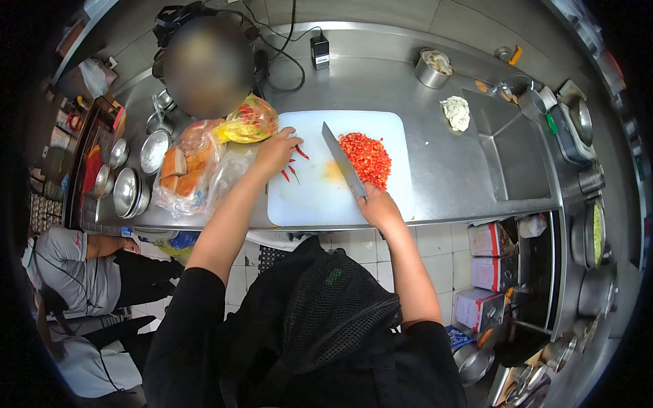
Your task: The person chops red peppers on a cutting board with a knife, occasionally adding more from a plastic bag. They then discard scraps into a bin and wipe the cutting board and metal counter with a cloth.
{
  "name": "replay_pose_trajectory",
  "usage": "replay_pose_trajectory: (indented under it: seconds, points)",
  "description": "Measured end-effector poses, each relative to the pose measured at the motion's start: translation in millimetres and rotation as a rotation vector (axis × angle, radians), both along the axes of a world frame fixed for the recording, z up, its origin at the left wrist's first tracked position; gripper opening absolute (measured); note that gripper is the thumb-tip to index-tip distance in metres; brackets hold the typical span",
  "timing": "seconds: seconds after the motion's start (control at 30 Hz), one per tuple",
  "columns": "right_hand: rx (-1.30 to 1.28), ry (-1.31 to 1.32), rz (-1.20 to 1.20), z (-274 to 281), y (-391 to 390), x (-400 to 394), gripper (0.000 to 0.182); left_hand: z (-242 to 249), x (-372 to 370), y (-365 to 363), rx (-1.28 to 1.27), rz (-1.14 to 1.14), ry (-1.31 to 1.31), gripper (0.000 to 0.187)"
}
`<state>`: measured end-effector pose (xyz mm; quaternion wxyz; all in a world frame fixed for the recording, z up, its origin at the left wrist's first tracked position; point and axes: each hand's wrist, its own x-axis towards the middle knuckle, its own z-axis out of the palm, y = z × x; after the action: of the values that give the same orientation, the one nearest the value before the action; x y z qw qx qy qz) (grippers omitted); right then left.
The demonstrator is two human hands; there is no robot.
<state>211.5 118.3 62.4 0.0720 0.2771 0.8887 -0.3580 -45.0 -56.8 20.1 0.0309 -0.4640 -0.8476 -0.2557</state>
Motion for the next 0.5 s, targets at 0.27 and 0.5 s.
replay_pose_trajectory:
  seconds: [0.27, 0.5]
  points:
    - [0.104, 0.052, 0.053, -12.8, 3.3, 3.1, 0.043, 6.3, 12.7, 3.9, -0.191, -0.164, -0.049, 0.016]
    - [0.036, 0.043, 0.025, 1.4, -0.9, -0.3, 0.031, 9.4, 38.0, -10.2, -0.467, 0.152, -0.086, 0.024]
